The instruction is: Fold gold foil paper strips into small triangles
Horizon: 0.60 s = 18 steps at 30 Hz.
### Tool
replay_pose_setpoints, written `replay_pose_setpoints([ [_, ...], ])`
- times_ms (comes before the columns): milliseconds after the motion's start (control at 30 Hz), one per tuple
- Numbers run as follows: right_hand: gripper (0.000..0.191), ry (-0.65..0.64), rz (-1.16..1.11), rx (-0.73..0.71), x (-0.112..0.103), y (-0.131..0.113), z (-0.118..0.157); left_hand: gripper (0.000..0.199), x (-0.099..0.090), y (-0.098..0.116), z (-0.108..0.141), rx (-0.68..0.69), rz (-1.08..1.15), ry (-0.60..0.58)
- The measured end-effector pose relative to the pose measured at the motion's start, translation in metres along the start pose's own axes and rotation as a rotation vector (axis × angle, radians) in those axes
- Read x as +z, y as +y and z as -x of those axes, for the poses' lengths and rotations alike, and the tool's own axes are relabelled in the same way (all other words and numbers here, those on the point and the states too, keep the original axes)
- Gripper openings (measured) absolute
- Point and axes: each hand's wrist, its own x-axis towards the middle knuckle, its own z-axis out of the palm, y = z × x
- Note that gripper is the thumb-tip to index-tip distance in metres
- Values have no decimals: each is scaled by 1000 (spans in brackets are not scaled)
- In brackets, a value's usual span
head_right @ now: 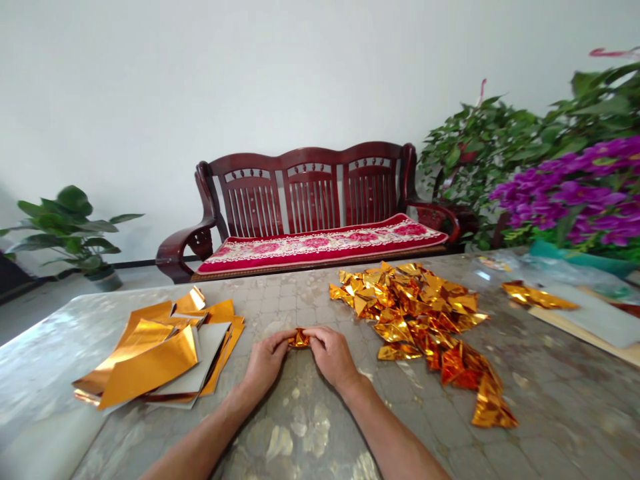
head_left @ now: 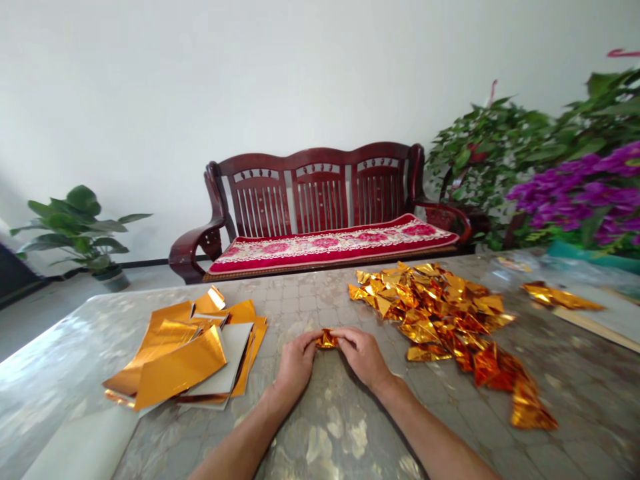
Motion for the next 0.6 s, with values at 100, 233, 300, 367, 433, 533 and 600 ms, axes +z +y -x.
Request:
replay_pose_setpoints([
  [100,36,0,-15,32,3,3,0,38,2,-2,0,-37,14,23],
  [233,38,-27,-73,70,1,2,1,39,3,-3,-1,-65,19,33],
  [300,38,-52,-134,94,-2,0,1,39,2,-3,-2,-71,1,36],
  [367,40,-48,-204,133,-4,-1,1,38,1,-4,-3,-83,-9,37],
  [433,42,-18,-252,174,-5,2,1,37,1,-6,-3,-96,-4,35],
  [533,44,21,-207,204,-3,9,-1,35,1,-10,-4,-91,16,45],
  [600,43,42,-128,188,-2,14,-2,34,1,-10,-3,-78,20,54],
])
